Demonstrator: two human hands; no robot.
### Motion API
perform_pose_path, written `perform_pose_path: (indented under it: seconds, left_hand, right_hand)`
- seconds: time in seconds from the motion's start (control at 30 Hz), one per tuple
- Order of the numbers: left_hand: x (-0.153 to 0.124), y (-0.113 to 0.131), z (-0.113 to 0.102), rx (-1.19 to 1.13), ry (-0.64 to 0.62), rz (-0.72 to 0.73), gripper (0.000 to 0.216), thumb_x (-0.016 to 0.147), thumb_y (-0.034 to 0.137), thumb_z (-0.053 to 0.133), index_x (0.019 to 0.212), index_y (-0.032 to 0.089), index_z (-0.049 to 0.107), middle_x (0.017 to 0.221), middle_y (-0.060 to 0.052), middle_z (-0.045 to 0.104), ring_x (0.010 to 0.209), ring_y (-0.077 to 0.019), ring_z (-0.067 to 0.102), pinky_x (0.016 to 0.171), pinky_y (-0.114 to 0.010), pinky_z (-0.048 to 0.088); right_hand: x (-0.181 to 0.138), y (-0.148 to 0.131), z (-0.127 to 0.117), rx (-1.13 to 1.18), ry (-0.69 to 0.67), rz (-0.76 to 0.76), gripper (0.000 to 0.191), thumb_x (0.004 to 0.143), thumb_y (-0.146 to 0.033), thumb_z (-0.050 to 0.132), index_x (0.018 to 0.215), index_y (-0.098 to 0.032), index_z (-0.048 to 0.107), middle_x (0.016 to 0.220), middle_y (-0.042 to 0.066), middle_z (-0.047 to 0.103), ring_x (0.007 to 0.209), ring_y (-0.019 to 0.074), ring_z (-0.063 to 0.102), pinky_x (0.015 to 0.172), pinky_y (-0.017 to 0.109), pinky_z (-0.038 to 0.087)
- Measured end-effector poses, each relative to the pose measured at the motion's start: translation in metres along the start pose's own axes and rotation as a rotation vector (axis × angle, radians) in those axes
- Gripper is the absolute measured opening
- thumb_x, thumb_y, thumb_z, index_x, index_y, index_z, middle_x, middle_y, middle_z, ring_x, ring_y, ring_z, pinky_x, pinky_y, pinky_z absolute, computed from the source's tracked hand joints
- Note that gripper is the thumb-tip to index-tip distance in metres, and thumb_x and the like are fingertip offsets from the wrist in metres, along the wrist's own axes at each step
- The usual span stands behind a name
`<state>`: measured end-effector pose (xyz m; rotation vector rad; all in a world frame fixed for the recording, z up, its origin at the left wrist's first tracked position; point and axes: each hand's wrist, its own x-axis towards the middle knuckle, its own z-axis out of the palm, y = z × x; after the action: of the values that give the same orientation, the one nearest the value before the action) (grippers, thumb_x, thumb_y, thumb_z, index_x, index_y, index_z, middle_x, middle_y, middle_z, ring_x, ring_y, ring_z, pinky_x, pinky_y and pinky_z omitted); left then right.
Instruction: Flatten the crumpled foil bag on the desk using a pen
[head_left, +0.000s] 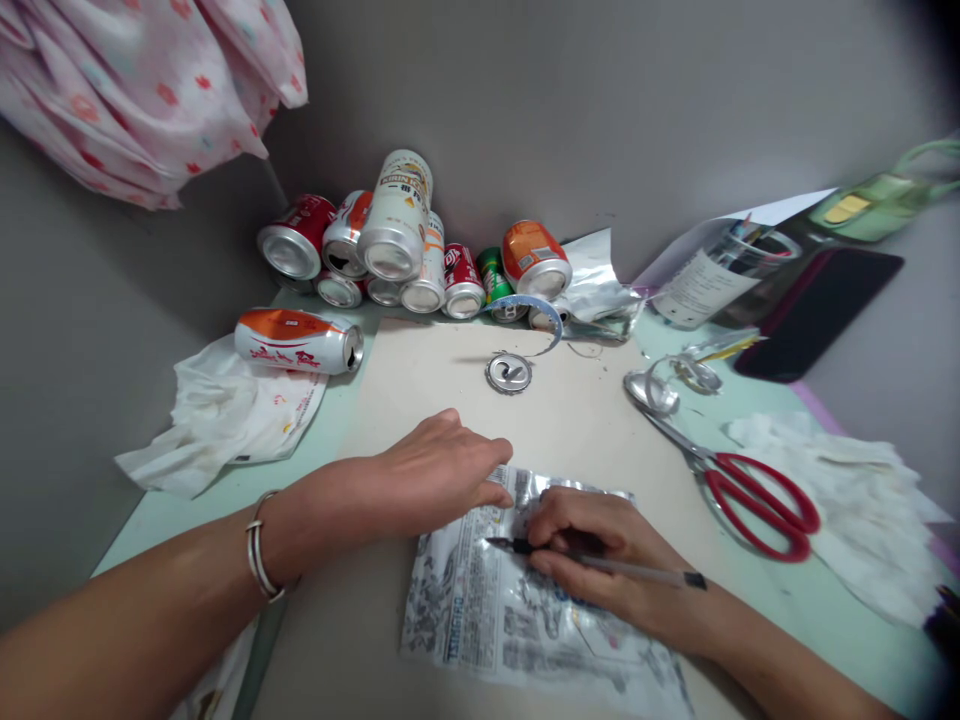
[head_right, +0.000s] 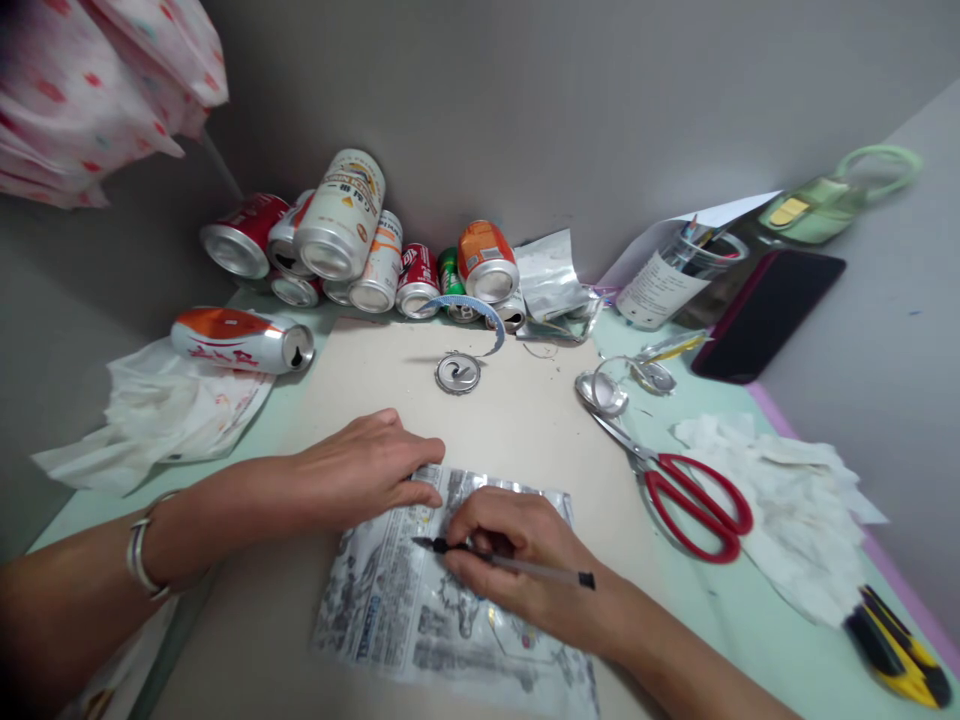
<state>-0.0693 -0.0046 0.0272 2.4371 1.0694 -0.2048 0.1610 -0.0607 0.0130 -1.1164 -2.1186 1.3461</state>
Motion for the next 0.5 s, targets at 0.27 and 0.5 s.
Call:
perform_pose_path:
  seconds: [0.27, 0.5]
  left_hand:
    - [0.0007, -0.0011, 0.0019, 0.002, 0.016, 0.000, 0.025, 0.102, 0.046, 0.068, 0.094, 0.023, 0.061, 0.082, -0.002, 0.069, 0.089, -0.0264, 0.061, 0.072, -0.032, 0.034]
    - [0.0011, -0.0024, 0.0028, -0.012, 0.023, 0.017, 0.027, 0.102, 0.045, 0.068, 0.091, 0.023, 0.059, 0.082, 0.000, 0.069, 0.085, -0.0245, 0.060, 0.072, -0.032, 0.034]
  right_hand:
    - [-0.0007, 0.0038, 0.0027, 0.023, 0.032, 0.029, 0.014, 0.093, -0.021, 0.063, 0.078, -0.021, 0.061, 0.067, -0.004, 0.055, 0.060, 0.0117, 0.046, 0.055, 0.024, 0.035]
    - [-0.0010, 0.0022, 0.0010, 0.009, 0.003, 0.021, 0.014, 0.095, -0.025, 0.065, 0.082, -0.022, 0.064, 0.071, -0.003, 0.058, 0.064, 0.0129, 0.050, 0.059, 0.026, 0.038]
